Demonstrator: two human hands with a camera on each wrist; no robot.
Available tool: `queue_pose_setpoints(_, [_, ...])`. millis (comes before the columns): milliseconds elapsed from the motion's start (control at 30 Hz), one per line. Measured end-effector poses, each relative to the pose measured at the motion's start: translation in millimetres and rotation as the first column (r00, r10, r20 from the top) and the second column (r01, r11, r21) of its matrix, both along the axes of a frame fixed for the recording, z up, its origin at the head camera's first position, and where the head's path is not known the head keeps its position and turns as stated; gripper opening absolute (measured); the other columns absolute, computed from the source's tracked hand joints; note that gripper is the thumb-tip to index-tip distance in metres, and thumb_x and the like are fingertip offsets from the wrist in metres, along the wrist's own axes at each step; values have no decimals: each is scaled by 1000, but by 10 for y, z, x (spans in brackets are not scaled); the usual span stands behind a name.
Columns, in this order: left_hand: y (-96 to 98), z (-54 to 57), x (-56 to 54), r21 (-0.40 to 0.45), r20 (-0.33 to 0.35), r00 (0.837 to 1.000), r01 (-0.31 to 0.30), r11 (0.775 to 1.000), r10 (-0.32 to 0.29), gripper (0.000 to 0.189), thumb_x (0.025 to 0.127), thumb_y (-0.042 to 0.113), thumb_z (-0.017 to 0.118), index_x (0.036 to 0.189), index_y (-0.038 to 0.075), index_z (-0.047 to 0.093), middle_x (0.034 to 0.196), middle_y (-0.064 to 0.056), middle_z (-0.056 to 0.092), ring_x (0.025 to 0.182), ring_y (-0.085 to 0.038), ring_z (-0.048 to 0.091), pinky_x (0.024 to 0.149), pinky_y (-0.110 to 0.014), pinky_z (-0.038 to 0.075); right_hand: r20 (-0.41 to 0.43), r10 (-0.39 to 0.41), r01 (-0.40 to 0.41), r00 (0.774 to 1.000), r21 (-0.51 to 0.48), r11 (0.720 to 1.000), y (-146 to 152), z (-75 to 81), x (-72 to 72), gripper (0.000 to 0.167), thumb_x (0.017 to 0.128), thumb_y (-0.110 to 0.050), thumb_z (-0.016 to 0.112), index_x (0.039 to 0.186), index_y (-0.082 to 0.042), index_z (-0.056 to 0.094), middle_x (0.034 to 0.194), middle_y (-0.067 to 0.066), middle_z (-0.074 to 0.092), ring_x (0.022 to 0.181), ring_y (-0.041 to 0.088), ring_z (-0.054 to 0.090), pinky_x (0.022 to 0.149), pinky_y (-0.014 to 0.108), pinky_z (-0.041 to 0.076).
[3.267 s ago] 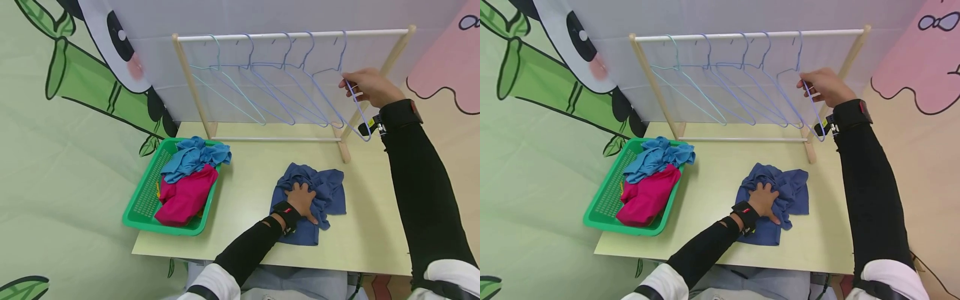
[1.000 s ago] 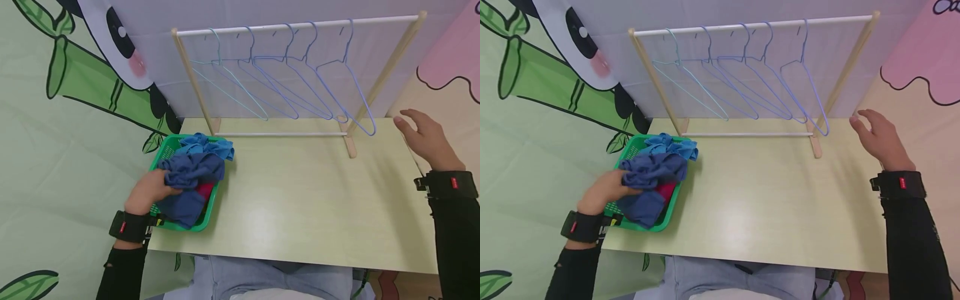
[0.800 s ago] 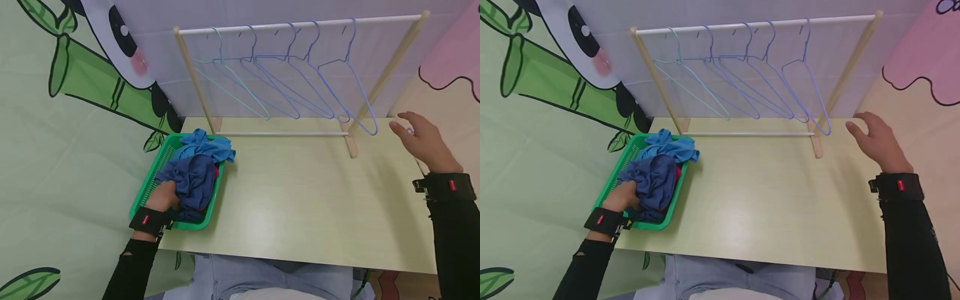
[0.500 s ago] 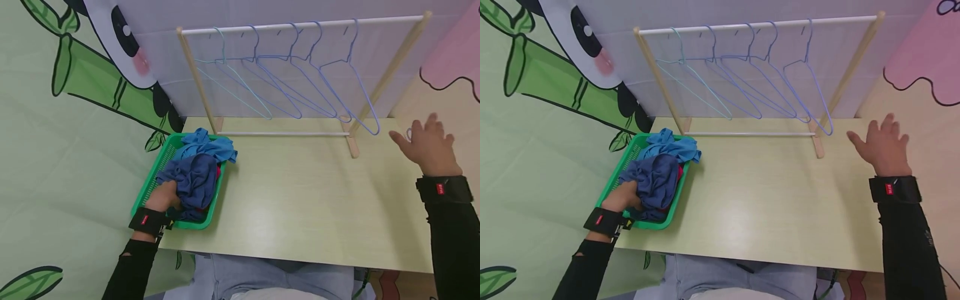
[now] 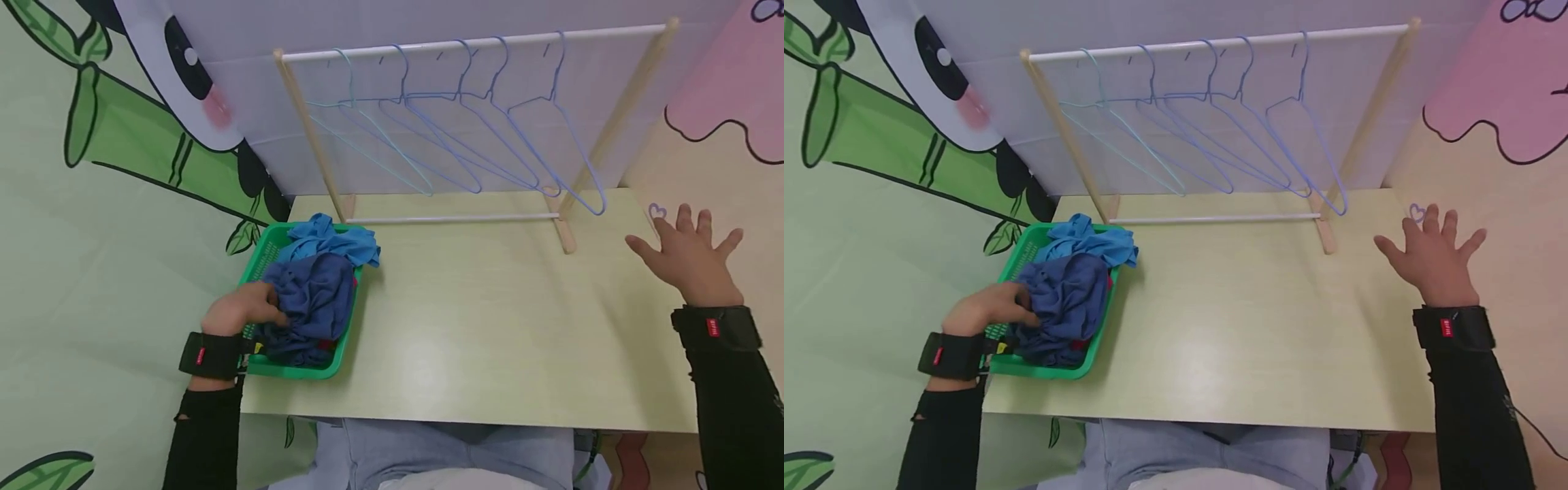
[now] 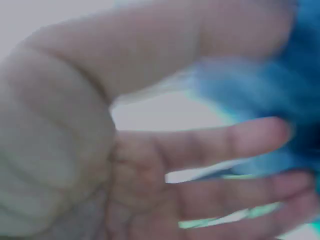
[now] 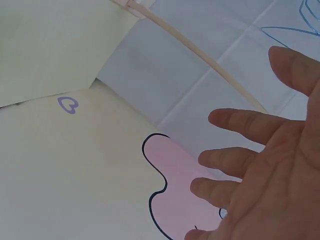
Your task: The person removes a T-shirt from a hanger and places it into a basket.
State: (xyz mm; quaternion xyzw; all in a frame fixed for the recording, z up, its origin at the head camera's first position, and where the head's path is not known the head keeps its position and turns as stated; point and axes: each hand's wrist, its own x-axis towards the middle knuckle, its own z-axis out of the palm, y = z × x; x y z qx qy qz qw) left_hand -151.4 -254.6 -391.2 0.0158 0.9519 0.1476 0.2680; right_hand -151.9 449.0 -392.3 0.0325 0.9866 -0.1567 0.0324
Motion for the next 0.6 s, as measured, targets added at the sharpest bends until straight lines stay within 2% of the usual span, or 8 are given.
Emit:
queue_pose_setpoints(100, [27, 323, -59, 73, -230, 973, 17, 997, 0, 36, 100, 25, 67, 116, -7, 62, 111, -25, 65, 94, -40, 61, 78, -53, 52, 12, 14, -14, 1000, -5, 1000, 29, 13, 4, 91, 110, -65, 33, 165, 7, 18, 160, 52, -7, 148, 70, -20, 103, 87, -23])
queue_pose_setpoints(133, [59, 415, -87, 98, -329, 944, 23, 995, 10, 38, 103, 26, 64, 122, -7, 61, 117, -27, 65, 96, -41, 62, 79, -56, 52, 12, 12, -12, 1000, -3, 1000, 39, 27, 2, 91, 110, -64, 33, 165, 7, 18, 160, 52, -8, 149, 69, -20, 104, 87, -23])
queue_pose_setpoints(200, [140, 547, -166, 138, -512, 859, 55, 989, 24, 51, 108, 35, 60, 137, -7, 57, 136, -31, 60, 111, -46, 62, 89, -64, 51, -2, 5, -5, 1000, 2, 1000, 55, 62, 4, 91, 110, -64, 33, 164, 8, 19, 161, 51, -9, 150, 68, -20, 104, 87, -22])
queue_pose_setpoints(267, [221, 616, -255, 152, -630, 777, 101, 983, 18, 68, 109, 48, 57, 155, -2, 47, 159, -30, 44, 139, -47, 50, 110, -69, 39, -32, -5, 5, 999, 1, 1000, 65, 98, 12, 90, 110, -63, 33, 164, 7, 18, 162, 49, -11, 151, 65, -22, 105, 86, -22])
queue_pose_setpoints(333, [282, 628, -354, 136, -694, 720, 149, 979, -13, 81, 108, 61, 52, 165, 5, 37, 173, -24, 25, 158, -43, 28, 125, -68, 18, -73, -18, 18, 997, -6, 1000, 65, 135, 24, 91, 110, -63, 33, 165, 7, 17, 164, 46, -14, 152, 62, -24, 106, 85, -23])
queue_pose_setpoints(367, [304, 622, -396, 119, -704, 709, 167, 979, -35, 86, 107, 66, 48, 169, 9, 31, 177, -20, 14, 164, -39, 12, 128, -68, 5, -92, -24, 23, 995, -11, 1000, 61, 152, 32, 92, 110, -64, 32, 165, 7, 15, 165, 44, -16, 153, 59, -26, 106, 85, -23])
queue_pose_setpoints(433, [320, 587, -462, 94, -697, 714, 184, 979, -67, 93, 104, 75, 42, 173, 17, 19, 179, -14, -1, 165, -33, -8, 126, -65, -12, -125, -31, 29, 992, -20, 999, 48, 181, 54, 93, 110, -65, 31, 166, 6, 12, 167, 40, -19, 154, 56, -27, 107, 84, -23])
queue_pose_setpoints(600, [281, 493, -553, 22, -673, 729, 189, 982, -125, 99, 100, 83, 37, 174, 24, 7, 179, -11, -10, 163, -33, -17, 124, -67, -17, -156, -39, 32, 987, -49, 998, 6, 230, 116, 95, 109, -68, 29, 169, 2, 5, 171, 29, -22, 156, 49, -28, 110, 82, -22])
